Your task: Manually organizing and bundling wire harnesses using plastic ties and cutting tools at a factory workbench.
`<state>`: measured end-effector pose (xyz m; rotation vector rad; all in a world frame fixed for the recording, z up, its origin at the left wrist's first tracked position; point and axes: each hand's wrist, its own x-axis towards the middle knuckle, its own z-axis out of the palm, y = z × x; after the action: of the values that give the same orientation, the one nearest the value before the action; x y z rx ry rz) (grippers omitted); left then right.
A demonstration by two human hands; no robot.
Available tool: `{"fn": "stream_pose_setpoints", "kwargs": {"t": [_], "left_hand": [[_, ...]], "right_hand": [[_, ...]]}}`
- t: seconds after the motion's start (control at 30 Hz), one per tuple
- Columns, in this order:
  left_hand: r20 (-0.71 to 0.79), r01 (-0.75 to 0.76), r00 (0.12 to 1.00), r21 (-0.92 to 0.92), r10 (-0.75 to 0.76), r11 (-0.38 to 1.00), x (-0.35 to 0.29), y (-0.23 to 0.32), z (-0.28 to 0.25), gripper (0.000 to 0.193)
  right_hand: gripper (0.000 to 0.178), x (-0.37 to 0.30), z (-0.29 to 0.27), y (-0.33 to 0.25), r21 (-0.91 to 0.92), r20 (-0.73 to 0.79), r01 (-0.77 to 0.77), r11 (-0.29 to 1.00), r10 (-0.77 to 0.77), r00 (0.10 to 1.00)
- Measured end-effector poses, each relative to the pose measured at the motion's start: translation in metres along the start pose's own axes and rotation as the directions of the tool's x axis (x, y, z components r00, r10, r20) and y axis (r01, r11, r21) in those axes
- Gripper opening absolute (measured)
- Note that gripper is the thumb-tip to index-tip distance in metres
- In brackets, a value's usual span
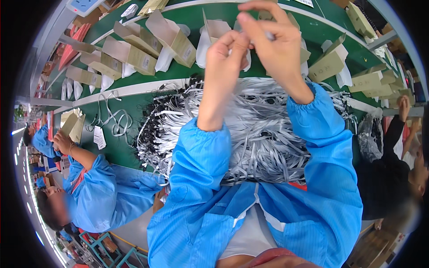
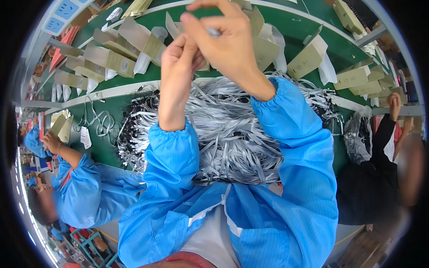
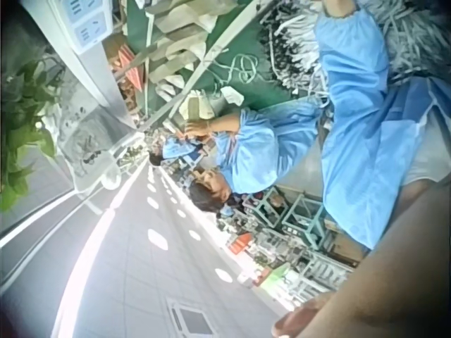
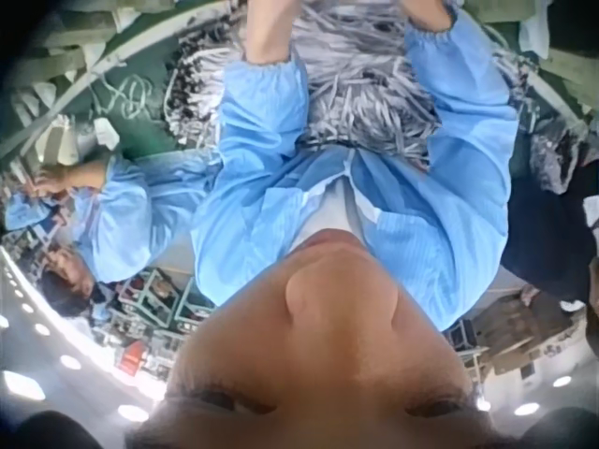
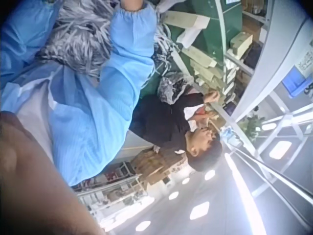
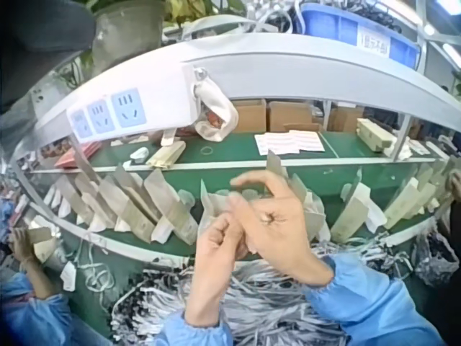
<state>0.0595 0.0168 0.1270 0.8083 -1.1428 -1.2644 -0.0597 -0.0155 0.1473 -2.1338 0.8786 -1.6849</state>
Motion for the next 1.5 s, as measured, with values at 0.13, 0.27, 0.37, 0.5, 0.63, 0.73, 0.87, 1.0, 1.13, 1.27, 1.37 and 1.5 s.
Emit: {"fn": "stream_pose_setpoints", "kwargs": {"t": [0.13, 0.27, 0.37, 0.5, 0.63, 0.73, 0.87, 1.0, 1.13, 1.27, 1.37, 1.5], "left_hand": [[0.060, -0.027, 0.998, -0.007, 0.027, 1.000, -0.002, 0.003, -0.006, 0.027], [0.144, -0.003, 0.989, 0.311, -0.044, 0.950, -0.009, 0.013, -0.018, 0.029], [0.193, 0.060, 0.960, 0.563, -0.202, 0.825, -0.017, 0.013, -0.038, 0.030], [0.261, 0.004, 0.905, 0.784, -0.335, 0.621, -0.024, 0.010, -0.042, 0.027], [0.280, -0.010, 0.862, 0.843, -0.423, 0.538, -0.027, 0.004, -0.045, 0.027], [0.355, -0.065, 0.849, 0.806, -0.393, 0.588, -0.024, -0.005, -0.049, 0.025], [0.423, -0.121, 0.819, 0.789, -0.389, 0.603, -0.020, -0.019, -0.059, 0.027], [0.341, -0.148, 0.869, 0.871, -0.359, 0.468, -0.014, -0.053, -0.059, 0.027], [0.378, -0.189, 0.833, 0.881, -0.404, 0.434, -0.003, -0.083, -0.047, 0.021], [0.305, -0.055, 0.753, 0.912, -0.583, 0.406, 0.002, -0.114, -0.034, 0.018], [0.286, -0.086, 0.761, 0.934, -0.582, 0.346, 0.002, -0.125, -0.025, 0.016], [0.353, -0.152, 0.743, 0.916, -0.569, 0.370, 0.001, -0.117, -0.021, 0.013]], "right_hand": [[0.027, 0.036, 0.013, -0.029, 0.552, -0.007, -0.357, 0.753, 0.433, 0.901], [0.025, 0.074, 0.018, -0.027, 0.832, 0.007, -0.345, 0.434, 0.614, 0.789], [0.024, 0.084, 0.030, -0.011, 0.859, 0.029, -0.312, 0.405, 0.570, 0.821], [0.024, 0.069, 0.046, 0.032, 0.773, 0.129, -0.347, 0.530, 0.405, 0.905], [0.023, 0.038, 0.059, 0.071, 0.553, 0.332, -0.310, 0.774, 0.136, 0.933], [0.022, 0.025, 0.056, 0.077, 0.393, 0.438, -0.196, 0.898, 0.004, 0.899], [0.016, 0.025, 0.041, 0.064, 0.095, 0.410, -0.020, 0.995, -0.021, 0.912], [0.025, 0.023, 0.015, 0.035, 0.019, 0.156, 0.394, 0.919, -0.392, 0.907], [0.015, 0.006, -0.013, 0.032, 0.022, 0.245, 0.536, 0.844, -0.524, 0.816], [0.016, -0.017, -0.024, 0.018, 0.003, 0.425, 0.531, 0.847, -0.482, 0.766], [0.017, -0.025, -0.030, 0.022, -0.005, 0.418, 0.407, 0.913, -0.368, 0.831], [0.018, -0.025, -0.044, 0.019, -0.053, 0.424, 0.308, 0.950, -0.258, 0.868]]}}
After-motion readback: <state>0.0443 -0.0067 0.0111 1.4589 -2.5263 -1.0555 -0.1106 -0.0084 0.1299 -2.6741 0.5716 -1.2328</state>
